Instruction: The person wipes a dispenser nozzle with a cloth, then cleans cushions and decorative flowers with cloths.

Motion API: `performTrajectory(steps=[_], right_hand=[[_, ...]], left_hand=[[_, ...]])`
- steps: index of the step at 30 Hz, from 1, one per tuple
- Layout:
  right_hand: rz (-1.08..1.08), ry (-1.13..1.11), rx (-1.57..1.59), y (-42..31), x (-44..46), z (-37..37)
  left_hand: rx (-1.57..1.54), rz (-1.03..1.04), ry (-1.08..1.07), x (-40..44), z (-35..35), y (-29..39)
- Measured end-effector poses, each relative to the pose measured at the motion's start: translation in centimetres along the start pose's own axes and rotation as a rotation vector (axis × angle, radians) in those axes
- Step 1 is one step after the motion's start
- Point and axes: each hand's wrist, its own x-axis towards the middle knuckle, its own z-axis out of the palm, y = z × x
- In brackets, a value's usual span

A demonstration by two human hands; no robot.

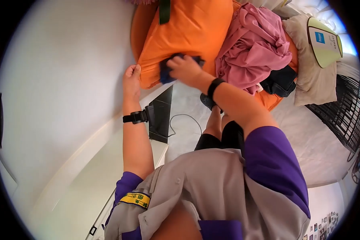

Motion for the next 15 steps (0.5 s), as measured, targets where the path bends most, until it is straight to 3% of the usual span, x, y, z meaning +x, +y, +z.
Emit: performTrajectory(steps=[3,4,6,7,9,10,11,12,14,15], right_hand=[[0.141,-0.091,-0.004,4.2,-2.2,-1.0],[0.144,-0.011,0.083,5.7,-2.8,-1.7],[0.427,-0.036,0.11,7.7,-3.7,-3.0],[0.372,-0.177,-0.04,10.4,-5.7,-0.2],[0.562,-0.057,0.018,10.8,-7.1,-2.6],[0.648,0.016,0.04,10.7,-7.4,-3.7],[0.652,0.024,0.036,10.2,-7.2,-4.5],[0.587,0.163,0.133,9.2,-6.6,-5.4],[0.419,0.373,0.29,6.3,-4.5,-7.4],[0.305,0.401,0.353,5.0,-2.9,-7.8]], left_hand=[[0.082,-0.004,0.082,-0.3,0.6,0.7],[0.071,0.01,0.091,0.1,0.6,0.8],[0.061,0.021,0.109,0.1,0.5,1.1],[0.11,-0.011,0.103,0.0,0.4,1.7],[0.163,-0.039,0.095,0.1,0.0,2.3],[0.387,-0.012,0.09,0.2,-0.2,2.5],[0.609,0.02,0.084,0.6,-0.1,2.8],[0.609,0.028,0.081,0.6,0.5,3.1],[0.665,0.363,0.22,-0.3,2.6,3.3],[0.668,0.365,0.212,-0.1,3.6,3.4]])
